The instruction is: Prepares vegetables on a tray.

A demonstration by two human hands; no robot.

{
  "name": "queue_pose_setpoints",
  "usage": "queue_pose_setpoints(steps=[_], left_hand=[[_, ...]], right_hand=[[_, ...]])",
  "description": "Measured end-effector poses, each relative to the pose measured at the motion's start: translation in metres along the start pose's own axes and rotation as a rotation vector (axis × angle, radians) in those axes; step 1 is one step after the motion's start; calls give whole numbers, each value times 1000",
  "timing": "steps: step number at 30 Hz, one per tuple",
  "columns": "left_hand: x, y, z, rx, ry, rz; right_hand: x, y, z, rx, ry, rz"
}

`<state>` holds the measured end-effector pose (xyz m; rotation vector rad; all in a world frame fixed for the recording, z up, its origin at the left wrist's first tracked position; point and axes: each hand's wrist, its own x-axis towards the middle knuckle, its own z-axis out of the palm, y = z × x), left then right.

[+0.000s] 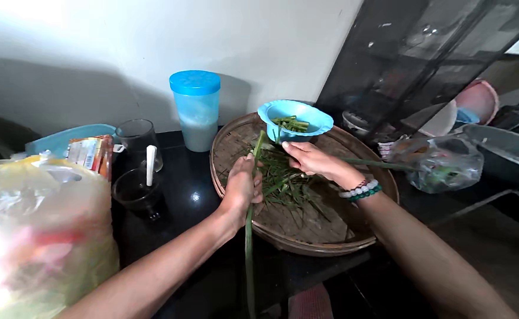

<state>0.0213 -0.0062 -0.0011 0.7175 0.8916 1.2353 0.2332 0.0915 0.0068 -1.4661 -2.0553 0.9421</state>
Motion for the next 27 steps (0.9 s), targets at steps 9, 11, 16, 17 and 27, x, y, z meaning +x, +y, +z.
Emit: queue_pose_setpoints(steps=[9, 11, 16, 17, 27], left_hand=[[1, -1, 0, -40, 6, -7], [1, -1, -1, -19, -7, -1], [1, -1, -2, 50, -33, 5], [0, -1, -2, 64, -42, 9], [-3, -2, -5, 155, -125, 61]], right_hand=[[-53, -39, -20, -149, 189, -58], [-52, -34, -14, -217, 225, -105], [-45, -36, -10, -443, 191, -232], [-51, -40, -8, -429, 252, -260], [-36, -46, 36, -195, 168, -298]])
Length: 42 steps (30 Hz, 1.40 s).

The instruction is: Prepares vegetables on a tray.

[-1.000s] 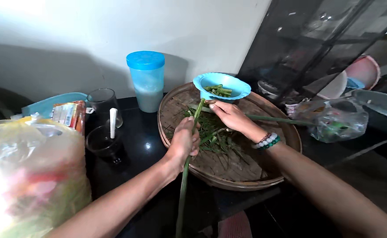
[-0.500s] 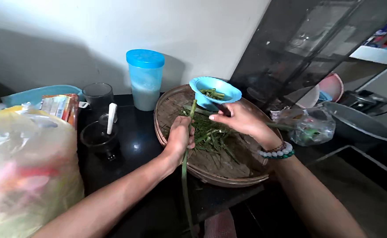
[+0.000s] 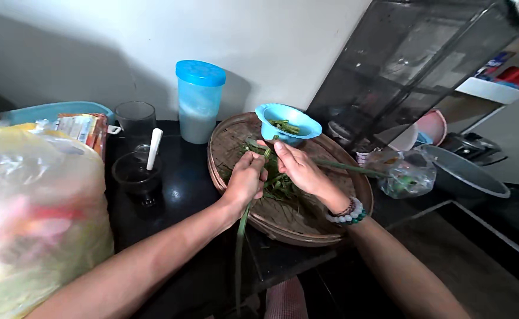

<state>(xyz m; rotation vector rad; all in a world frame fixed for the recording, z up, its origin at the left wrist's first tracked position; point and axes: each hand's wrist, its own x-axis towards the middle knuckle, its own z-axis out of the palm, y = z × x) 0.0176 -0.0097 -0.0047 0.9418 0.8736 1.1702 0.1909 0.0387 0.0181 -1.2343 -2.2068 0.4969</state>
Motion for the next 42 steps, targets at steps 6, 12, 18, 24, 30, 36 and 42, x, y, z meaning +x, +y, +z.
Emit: queue_pose_setpoints(steps=[6, 12, 18, 24, 30, 36, 42], left_hand=[[0, 1, 1, 9, 15, -8], [0, -3, 1, 60, -21, 55], [1, 2, 1, 0, -45, 25], [1, -3, -3, -1, -145, 148], [-2, -4, -1, 64, -195, 151], [-3, -3, 0, 3, -168, 120], [3, 3, -2, -160, -72, -3]], right_hand=[[4, -5, 7, -50, -5, 27], [11, -16, 10, -160, 10, -16], [13, -4, -17, -32, 113, -115], [8, 12, -13, 600, -234, 172], [3, 5, -18, 727, -64, 238], [57, 33, -68, 280, 335, 205], [81, 37, -95, -48, 288, 120]])
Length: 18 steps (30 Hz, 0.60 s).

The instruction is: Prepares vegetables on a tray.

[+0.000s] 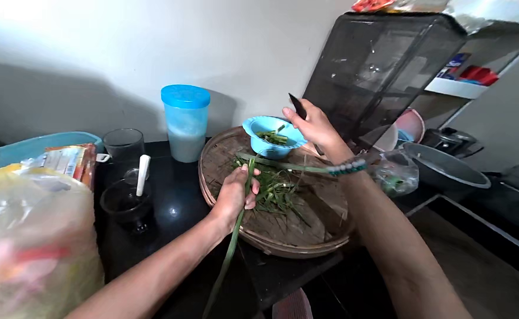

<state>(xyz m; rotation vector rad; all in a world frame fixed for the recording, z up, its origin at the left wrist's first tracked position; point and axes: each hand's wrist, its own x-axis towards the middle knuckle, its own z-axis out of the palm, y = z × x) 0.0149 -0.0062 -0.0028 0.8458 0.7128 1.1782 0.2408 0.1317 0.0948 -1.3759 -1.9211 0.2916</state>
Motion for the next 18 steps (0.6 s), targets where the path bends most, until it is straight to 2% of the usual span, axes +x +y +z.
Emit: queue_pose_setpoints(steps=[3, 5, 7, 10, 12, 15, 18], left_hand=[[2, 0, -1, -21, -1, -32], [2, -1, -2, -4, -21, -31], [3, -1, -3, 13, -34, -29], [2, 0, -2, 10, -42, -49], [0, 2, -2, 33, -71, -73], [-3, 0, 0, 108, -119, -79], [-3, -1, 1, 95, -80, -76]], right_hand=[[-46, -26, 11, 17, -219, -262], [-77, -42, 18, -53, -302, -421], [-77, -47, 27, -184, -350, -522], [-66, -39, 34, -368, -262, -643], [-59, -34, 32, -472, -177, -616], [-57, -23, 34, -499, -18, -527], [-77, -25, 52, -436, 4, -555]])
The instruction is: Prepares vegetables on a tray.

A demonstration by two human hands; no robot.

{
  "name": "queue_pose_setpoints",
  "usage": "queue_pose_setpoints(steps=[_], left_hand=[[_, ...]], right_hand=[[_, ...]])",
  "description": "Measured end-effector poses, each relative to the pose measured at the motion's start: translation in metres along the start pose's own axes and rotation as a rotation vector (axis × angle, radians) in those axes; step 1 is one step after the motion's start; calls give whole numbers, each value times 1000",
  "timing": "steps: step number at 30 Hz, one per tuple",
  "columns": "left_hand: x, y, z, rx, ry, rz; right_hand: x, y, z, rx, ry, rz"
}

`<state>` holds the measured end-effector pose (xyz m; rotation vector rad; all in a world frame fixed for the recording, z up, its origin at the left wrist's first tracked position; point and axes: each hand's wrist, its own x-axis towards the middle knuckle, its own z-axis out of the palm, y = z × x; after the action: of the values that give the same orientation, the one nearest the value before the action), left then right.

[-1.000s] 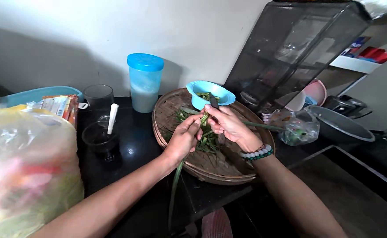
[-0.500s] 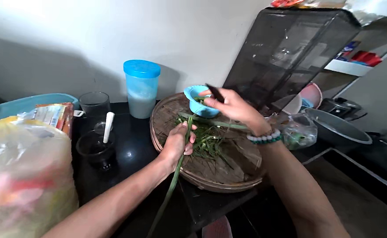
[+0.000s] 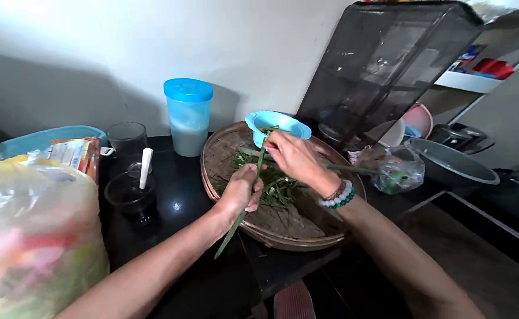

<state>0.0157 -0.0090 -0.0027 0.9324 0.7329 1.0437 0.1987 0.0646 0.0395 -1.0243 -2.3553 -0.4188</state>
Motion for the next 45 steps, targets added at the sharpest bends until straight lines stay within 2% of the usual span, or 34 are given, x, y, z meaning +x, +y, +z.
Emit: queue_pose_setpoints(steps=[3, 6, 9, 15, 20, 23, 26, 27, 28, 30, 33, 34, 36, 39, 45], left_hand=[[2, 0, 0, -32, 42, 25], [5, 1, -2, -96, 84, 32], [7, 3, -3, -131, 99, 7], [6, 2, -1, -118, 108, 15], [6, 0, 5, 25, 242, 27], [10, -3, 9, 165, 303, 31], [11, -3, 7, 221, 286, 25], [10, -3, 6, 208, 268, 23], [9, -3, 6, 189, 242, 28], [7, -3, 6, 141, 171, 42], [4, -4, 4, 131, 78, 71], [3, -4, 3, 143, 55, 77], [0, -3, 3, 176, 17, 82], [-4, -3, 3, 245, -38, 73], [-3, 0, 0, 278, -129, 43]], right_hand=[[-14, -16, 4, 231, 5, 5], [-29, -28, -13, 490, 48, 66], [-42, -32, -24, 662, 175, 88], [-49, -22, -42, 1008, 397, 275], [-52, -21, -52, 1127, 530, 279], [-55, -8, -77, 1103, 715, 352], [-57, 14, -97, 1009, 898, 454], [-60, 25, -97, 940, 896, 482], [-64, 34, -94, 862, 821, 525], [-69, 42, -81, 708, 507, 627], [-65, 38, -52, 514, -61, 520], [-61, 34, -41, 487, -140, 495], [-51, 22, -31, 422, -110, 453], [-38, 9, -37, 363, -32, 357], [-2, 20, -27, 99, -58, 159]])
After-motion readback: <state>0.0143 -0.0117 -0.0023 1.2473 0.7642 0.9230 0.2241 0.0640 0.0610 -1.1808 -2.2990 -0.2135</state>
